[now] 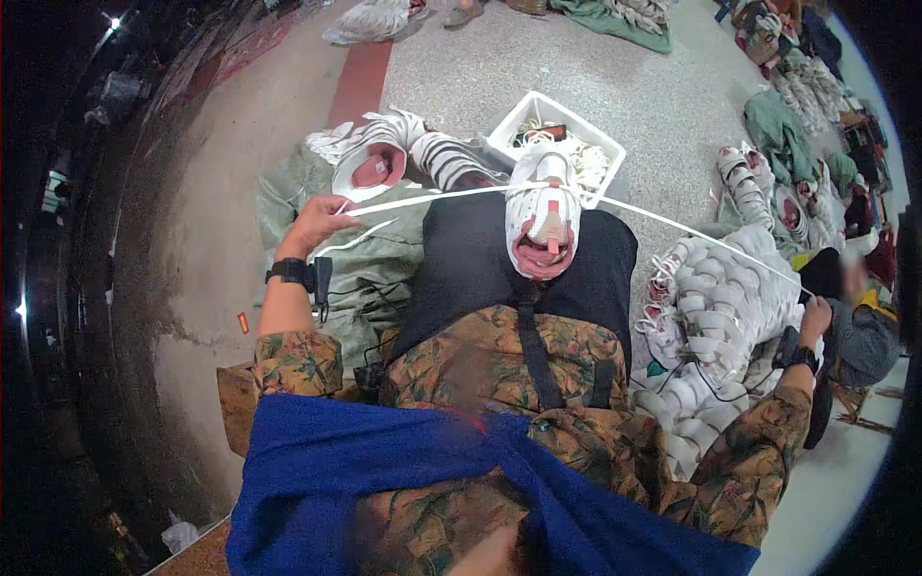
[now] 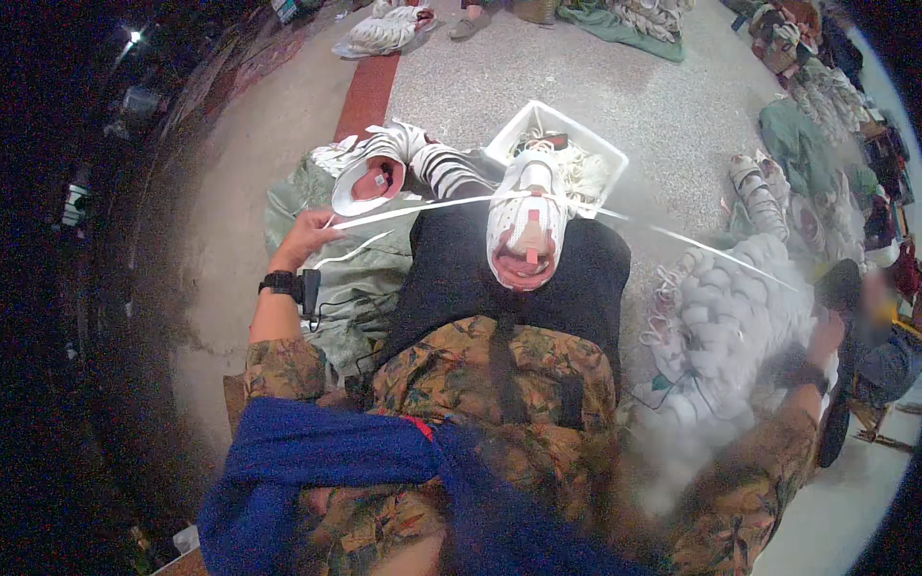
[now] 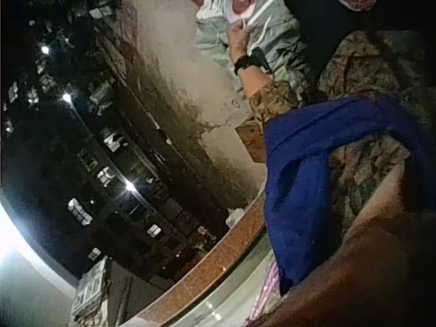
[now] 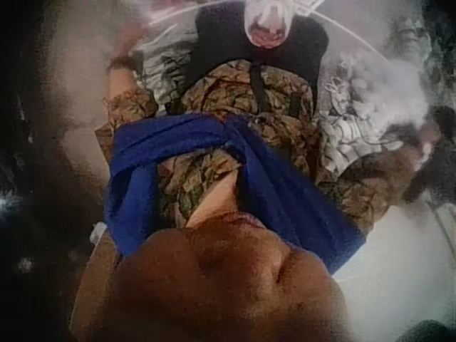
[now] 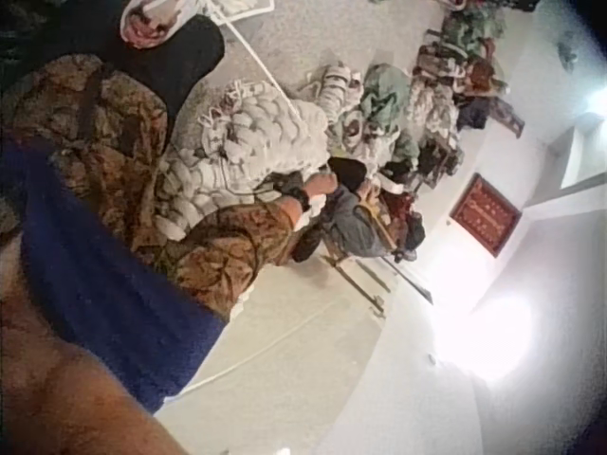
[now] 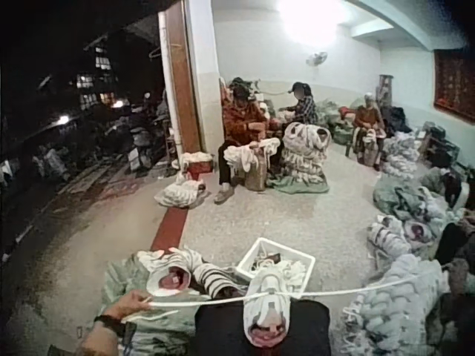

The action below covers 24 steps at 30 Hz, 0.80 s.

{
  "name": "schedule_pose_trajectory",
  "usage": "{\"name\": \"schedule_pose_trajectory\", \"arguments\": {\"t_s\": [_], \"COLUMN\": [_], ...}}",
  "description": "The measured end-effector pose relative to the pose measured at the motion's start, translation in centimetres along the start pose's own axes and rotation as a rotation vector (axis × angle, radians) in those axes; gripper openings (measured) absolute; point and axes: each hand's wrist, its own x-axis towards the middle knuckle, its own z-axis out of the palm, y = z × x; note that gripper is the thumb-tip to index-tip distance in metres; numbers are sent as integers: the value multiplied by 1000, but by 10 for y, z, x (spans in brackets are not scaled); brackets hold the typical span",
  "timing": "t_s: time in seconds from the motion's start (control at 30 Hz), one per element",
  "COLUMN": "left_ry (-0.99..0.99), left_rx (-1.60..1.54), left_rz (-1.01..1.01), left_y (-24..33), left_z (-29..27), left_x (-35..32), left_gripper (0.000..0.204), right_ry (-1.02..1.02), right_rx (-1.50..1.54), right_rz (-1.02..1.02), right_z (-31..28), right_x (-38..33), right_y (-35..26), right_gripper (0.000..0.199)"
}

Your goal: Insert laces and assemble components of white and pink athletic shoes.

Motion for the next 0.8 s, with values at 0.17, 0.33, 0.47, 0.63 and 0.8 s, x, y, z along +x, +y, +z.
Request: {"name": "schedule_pose_trajectory", "arguments": {"t_s": [0.17, 0.33, 0.47, 0.63, 0.8], "left_ry": [216, 371, 695, 773, 586], "left_rx": [75, -102, -207, -301, -446], "left_rz": [-179, -193, -224, -360, -488], "left_y": [-24, -86, -113, -151, -147], "left_z": [-31, -56, -62, -87, -57], "left_x": [-49, -73, -110, -142, -110], "left_gripper": [19, 22, 31, 34, 31], "right_ry": [-55, -141, -73, -430, -727], "right_rx": [123, -18, -212, -50, 927], "right_rz": [75, 182, -93, -427, 207], "right_z": [-12, 12, 66, 79, 71], "right_x": [-17, -42, -69, -50, -57], "right_y": [-5, 40, 45, -5, -154], "right_gripper": [31, 25, 14, 25, 28]}}
